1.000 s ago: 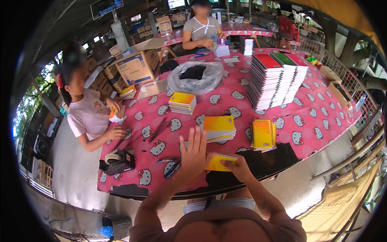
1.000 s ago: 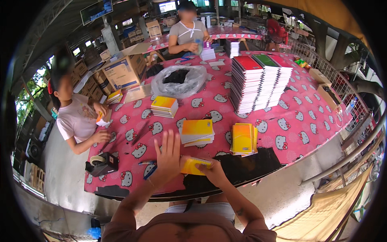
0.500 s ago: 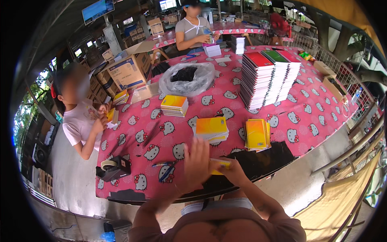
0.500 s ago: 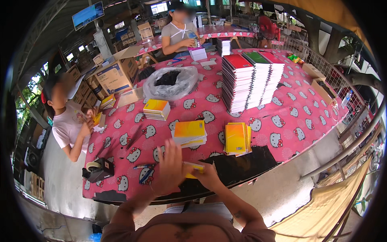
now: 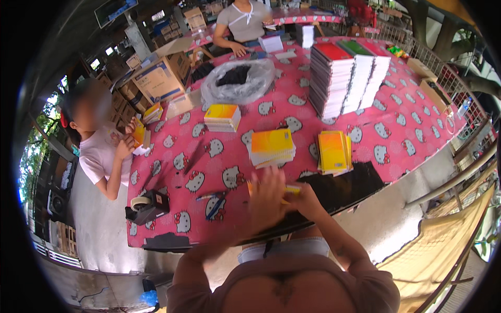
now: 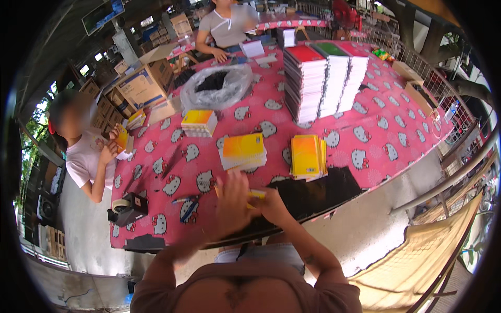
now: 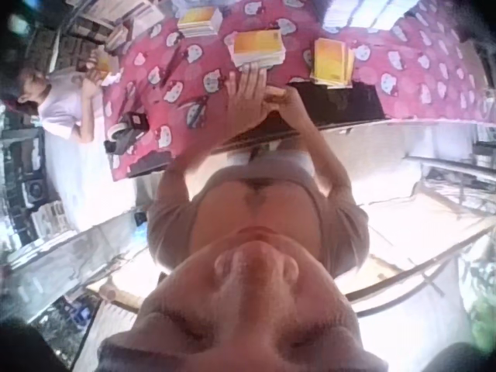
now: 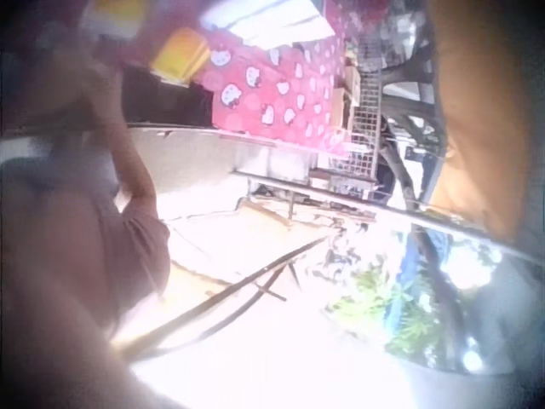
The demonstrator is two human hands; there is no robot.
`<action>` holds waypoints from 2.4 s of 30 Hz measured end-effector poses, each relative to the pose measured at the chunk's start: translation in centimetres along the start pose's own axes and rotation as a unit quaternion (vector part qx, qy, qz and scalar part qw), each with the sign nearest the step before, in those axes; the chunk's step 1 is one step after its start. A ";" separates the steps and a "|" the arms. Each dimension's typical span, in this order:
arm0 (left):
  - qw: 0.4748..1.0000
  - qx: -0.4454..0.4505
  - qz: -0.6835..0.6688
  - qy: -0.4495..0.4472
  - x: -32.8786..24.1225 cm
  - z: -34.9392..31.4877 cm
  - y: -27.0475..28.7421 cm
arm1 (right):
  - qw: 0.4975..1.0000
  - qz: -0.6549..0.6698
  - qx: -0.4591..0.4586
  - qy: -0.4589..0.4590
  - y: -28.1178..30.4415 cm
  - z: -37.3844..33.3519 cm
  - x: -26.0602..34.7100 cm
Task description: The person assembles notepads by hand, picking up paper pads and placing a small black object on top of each one before stacking them.
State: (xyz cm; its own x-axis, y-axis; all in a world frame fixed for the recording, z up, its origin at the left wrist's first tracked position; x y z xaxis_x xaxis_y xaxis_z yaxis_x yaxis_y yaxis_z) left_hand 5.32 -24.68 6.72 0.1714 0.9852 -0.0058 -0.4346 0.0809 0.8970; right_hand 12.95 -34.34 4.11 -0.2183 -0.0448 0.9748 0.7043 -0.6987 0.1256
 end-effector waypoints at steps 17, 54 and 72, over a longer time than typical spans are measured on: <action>0.998 0.062 -0.005 -0.020 -0.6 -0.2 -1.3 | 0.999 0.011 0.001 -0.046 0.7 1.1 -6.0; 0.979 0.001 -0.197 -0.054 1.3 1.9 1.9 | 0.962 -0.221 0.004 0.158 3.9 -0.7 2.2; 0.993 -0.057 -0.100 -0.028 9.7 6.7 -1.8 | 0.953 -0.031 -0.301 0.005 17.3 1.2 0.1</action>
State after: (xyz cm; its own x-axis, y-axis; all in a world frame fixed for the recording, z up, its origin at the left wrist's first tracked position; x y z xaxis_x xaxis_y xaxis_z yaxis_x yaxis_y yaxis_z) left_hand 13.69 -16.32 8.01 0.3119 0.9381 -0.1506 -0.4830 0.2931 0.8251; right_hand 25.88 -45.58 6.61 -0.2558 0.0042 0.9667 0.1750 -0.9833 0.0506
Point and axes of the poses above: each hand's wrist, its own z-axis towards the middle knuckle, its own y-axis out of the back of the hand, x = y × z, the point moved 6 cm from there along z, towards the middle knuckle, and after that the axes turned 1 degree about x, right-handed, at the moved point
